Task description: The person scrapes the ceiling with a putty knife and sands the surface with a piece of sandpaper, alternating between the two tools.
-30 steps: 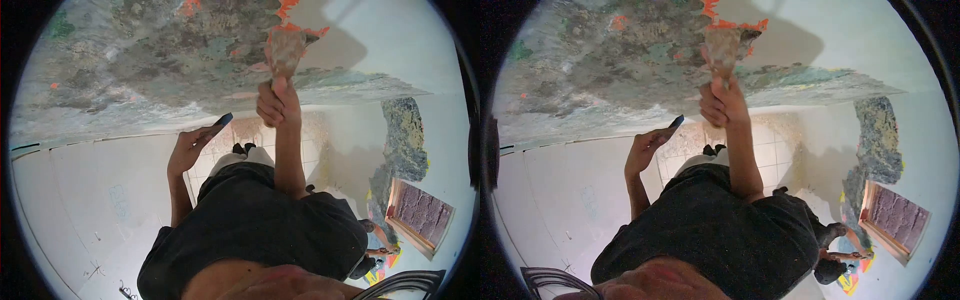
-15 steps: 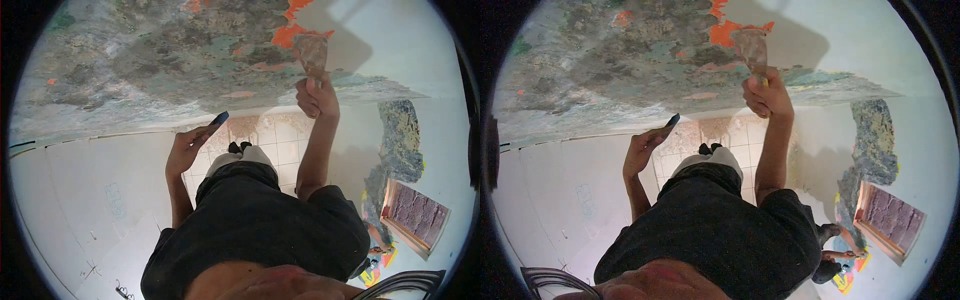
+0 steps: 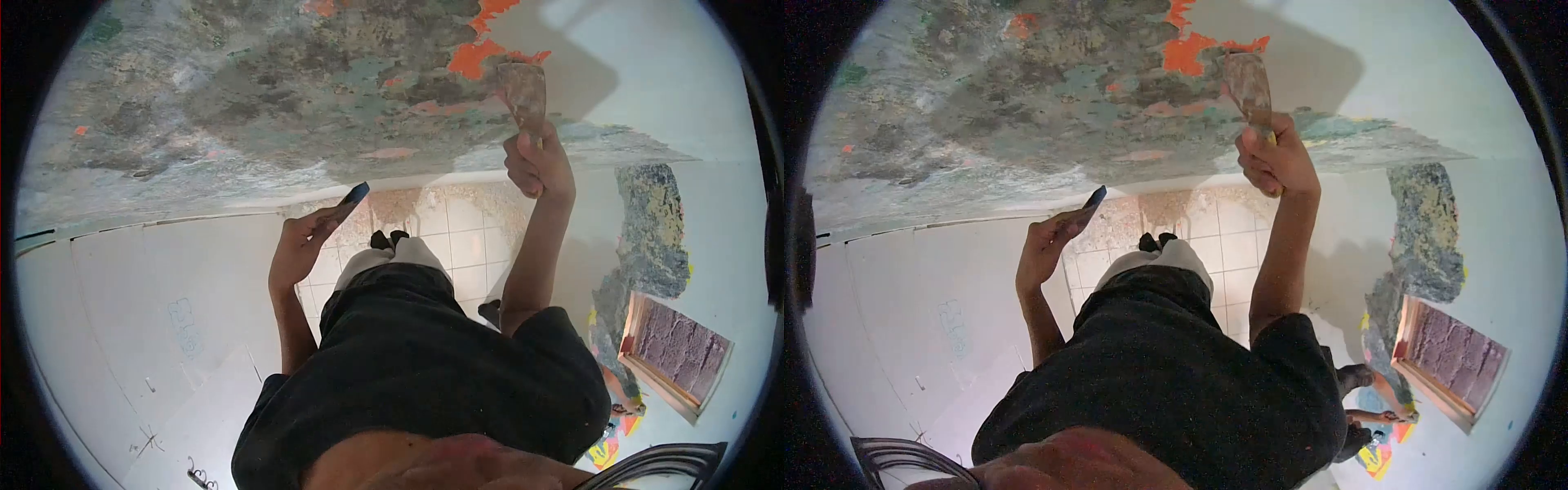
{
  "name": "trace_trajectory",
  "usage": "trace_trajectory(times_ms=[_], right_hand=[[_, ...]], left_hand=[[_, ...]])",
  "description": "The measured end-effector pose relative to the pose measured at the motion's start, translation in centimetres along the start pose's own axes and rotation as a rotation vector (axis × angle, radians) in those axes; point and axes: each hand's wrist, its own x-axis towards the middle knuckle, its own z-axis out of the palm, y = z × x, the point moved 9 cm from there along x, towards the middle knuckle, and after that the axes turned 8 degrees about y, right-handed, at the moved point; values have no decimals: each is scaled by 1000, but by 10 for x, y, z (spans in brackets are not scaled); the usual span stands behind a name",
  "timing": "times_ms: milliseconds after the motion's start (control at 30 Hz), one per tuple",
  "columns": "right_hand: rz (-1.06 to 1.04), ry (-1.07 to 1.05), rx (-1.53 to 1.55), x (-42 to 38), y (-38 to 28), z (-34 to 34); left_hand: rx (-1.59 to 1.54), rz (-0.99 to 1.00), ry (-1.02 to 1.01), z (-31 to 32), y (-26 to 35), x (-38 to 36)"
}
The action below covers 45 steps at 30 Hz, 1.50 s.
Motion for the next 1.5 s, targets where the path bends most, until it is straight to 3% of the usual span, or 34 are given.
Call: trace_trajectory(times_ms=[133, 333, 500, 633, 700, 800, 900, 1000, 1100, 1500], right_hand=[[2, 104, -242, 7, 5, -11], [24, 15, -131, 10, -3, 4], [7, 181, -246, 1, -6, -10], [42, 141, -248, 1, -8, -2], [30, 102, -223, 5, -8, -2], [-25, 254, -199, -7, -16, -12], [51, 207, -340, -4, -21, -9], [57, 396, -401, -15, -26, -12], [26, 170, -324, -7, -26, -2], [24, 247, -346, -12, -28, -18]], left_hand=[[-3, -14, -23, 6, -5, -7], [-82, 14, 7, -1, 1, -9], [-94, -2, 18, -4, 0, -10], [33, -71, 14, -10, -7, -12], [-12, -17, 26, -7, -2, -12], [-53, 0, 56, -13, 0, -7], [-65, -36, 56, -12, -9, -11], [-59, -37, 46, -7, -8, -8], [-43, -6, 38, -6, -6, -4], [-94, 3, 42, -4, -3, -4]])
